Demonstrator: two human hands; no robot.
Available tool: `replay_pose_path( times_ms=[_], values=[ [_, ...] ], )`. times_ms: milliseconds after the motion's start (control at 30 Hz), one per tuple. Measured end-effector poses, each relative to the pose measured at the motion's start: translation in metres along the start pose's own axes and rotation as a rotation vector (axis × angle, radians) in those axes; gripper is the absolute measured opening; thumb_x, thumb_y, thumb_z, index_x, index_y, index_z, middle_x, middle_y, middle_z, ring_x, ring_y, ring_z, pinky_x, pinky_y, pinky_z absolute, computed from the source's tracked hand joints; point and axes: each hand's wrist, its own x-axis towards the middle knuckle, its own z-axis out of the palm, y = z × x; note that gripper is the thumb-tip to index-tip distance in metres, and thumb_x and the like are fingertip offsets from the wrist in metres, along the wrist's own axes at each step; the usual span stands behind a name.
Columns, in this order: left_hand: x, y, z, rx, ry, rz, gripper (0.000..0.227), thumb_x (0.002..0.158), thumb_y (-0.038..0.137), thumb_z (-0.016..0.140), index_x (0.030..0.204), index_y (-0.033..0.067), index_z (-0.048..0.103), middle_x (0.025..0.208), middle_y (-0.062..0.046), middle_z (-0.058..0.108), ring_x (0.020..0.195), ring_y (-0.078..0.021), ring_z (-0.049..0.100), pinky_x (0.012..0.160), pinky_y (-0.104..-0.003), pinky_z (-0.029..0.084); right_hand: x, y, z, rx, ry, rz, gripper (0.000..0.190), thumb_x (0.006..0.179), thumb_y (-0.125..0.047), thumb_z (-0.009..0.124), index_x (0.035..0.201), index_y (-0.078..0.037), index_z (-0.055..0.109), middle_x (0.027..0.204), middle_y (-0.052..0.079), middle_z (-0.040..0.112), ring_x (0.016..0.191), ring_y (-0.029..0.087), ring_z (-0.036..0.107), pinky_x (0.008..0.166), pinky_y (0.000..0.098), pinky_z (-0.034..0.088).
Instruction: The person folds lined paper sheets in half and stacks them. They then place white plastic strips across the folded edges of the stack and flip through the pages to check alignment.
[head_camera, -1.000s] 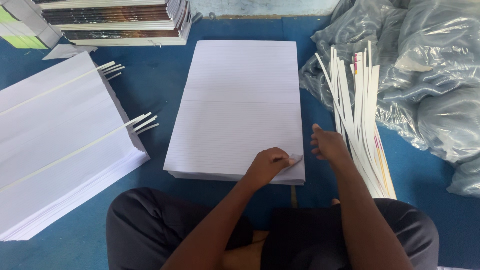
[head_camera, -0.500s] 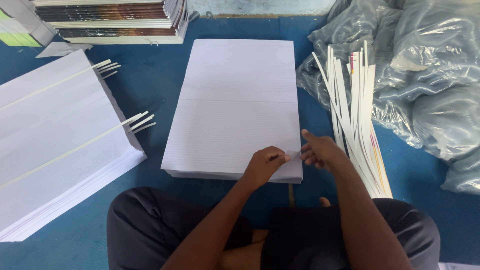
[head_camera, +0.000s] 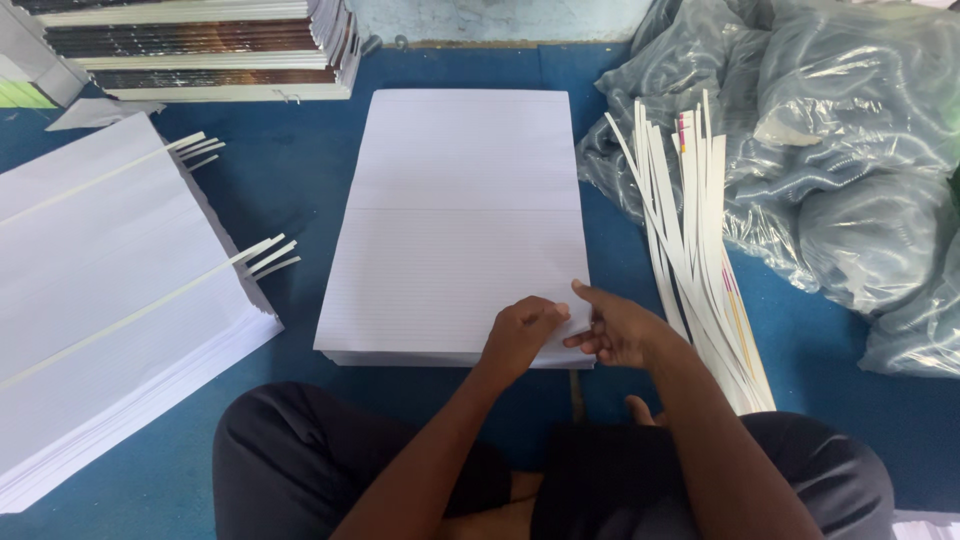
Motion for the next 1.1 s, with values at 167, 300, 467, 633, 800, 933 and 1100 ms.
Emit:
replay_pose_path(
  times_ms=[167, 300, 467, 633, 800, 933, 1100],
  values=[
    [0.005, 0.002, -0.006, -0.017, -0.007, 0.015, 0.032, 0.098, 0.031, 0.061, 0.108, 0.0042, 0.077, 0.097, -0.012, 0.076, 0.091, -0.0178, 0.068, 0.082, -0.03, 0.052, 0.006, 0.01, 0.0, -0.066, 0.002, 0.064, 0.043, 0.101, -0.041, 0.056, 0.108, 0.001, 0.055, 0.077, 0.013, 0.069, 0.051, 0.012, 0.053, 0.045, 0.0254, 0.036],
    [0.013, -0.002, -0.006, 0.114, 0.01, 0.075, 0.031, 0.091, 0.019, 0.063, 0.117, 0.0051, 0.073, 0.105, -0.01, 0.076, 0.095, -0.0174, 0.071, 0.084, -0.031, 0.054, 0.007, 0.017, -0.001, -0.159, -0.007, 0.062, 0.042, 0.101, -0.037, 0.055, 0.103, 0.002, 0.067, 0.071, 0.008, 0.066, 0.048, 0.01, 0.049, 0.043, 0.0253, 0.032],
    [0.037, -0.001, -0.008, 0.253, 0.007, -0.018, 0.029, 0.092, 0.02, 0.064, 0.116, 0.0058, 0.074, 0.105, -0.011, 0.076, 0.095, -0.0206, 0.071, 0.085, -0.034, 0.055, -0.002, 0.019, 0.004, -0.224, 0.056, 0.069, 0.04, 0.101, -0.036, 0.055, 0.102, 0.001, 0.071, 0.067, 0.007, 0.066, 0.048, 0.011, 0.049, 0.044, 0.0266, 0.032],
    [0.056, 0.0, -0.008, 0.357, -0.049, -0.08, 0.028, 0.092, 0.022, 0.063, 0.112, 0.0064, 0.075, 0.103, -0.012, 0.077, 0.094, -0.0266, 0.073, 0.085, -0.038, 0.057, -0.007, 0.017, 0.007, -0.336, 0.102, 0.04, 0.04, 0.101, -0.037, 0.057, 0.095, 0.0, 0.071, 0.064, 0.007, 0.067, 0.046, 0.012, 0.051, 0.043, 0.0278, 0.034],
    [0.068, 0.01, -0.005, 0.686, -0.123, 0.2, 0.026, 0.091, 0.021, 0.066, 0.105, 0.0037, 0.078, 0.102, -0.017, 0.077, 0.093, -0.0307, 0.07, 0.086, -0.042, 0.055, -0.014, 0.011, 0.017, -0.518, 0.21, -0.005, 0.046, 0.1, -0.039, 0.059, 0.079, 0.0, 0.073, 0.058, 0.008, 0.067, 0.043, 0.016, 0.053, 0.044, 0.0327, 0.038],
    [0.083, 0.025, -0.008, 0.581, -0.169, -0.043, 0.027, 0.093, 0.025, 0.064, 0.104, 0.0046, 0.078, 0.098, -0.017, 0.078, 0.087, -0.0281, 0.074, 0.079, -0.039, 0.058, -0.03, -0.002, 0.023, -0.626, 0.282, -0.092, 0.046, 0.097, -0.038, 0.062, 0.073, -0.001, 0.074, 0.055, 0.008, 0.069, 0.046, 0.018, 0.062, 0.053, 0.0335, 0.051],
    [0.105, 0.024, -0.02, -0.245, -0.109, -0.359, 0.043, 0.095, 0.025, 0.062, 0.123, -0.008, 0.064, 0.111, -0.024, 0.073, 0.1, -0.0314, 0.075, 0.085, -0.036, 0.063, -0.046, -0.028, 0.042, -0.778, 0.352, -0.08, 0.043, 0.097, -0.042, 0.063, 0.078, -0.006, 0.078, 0.061, 0.003, 0.073, 0.057, 0.016, 0.071, 0.063, 0.0329, 0.057]
  ],
)
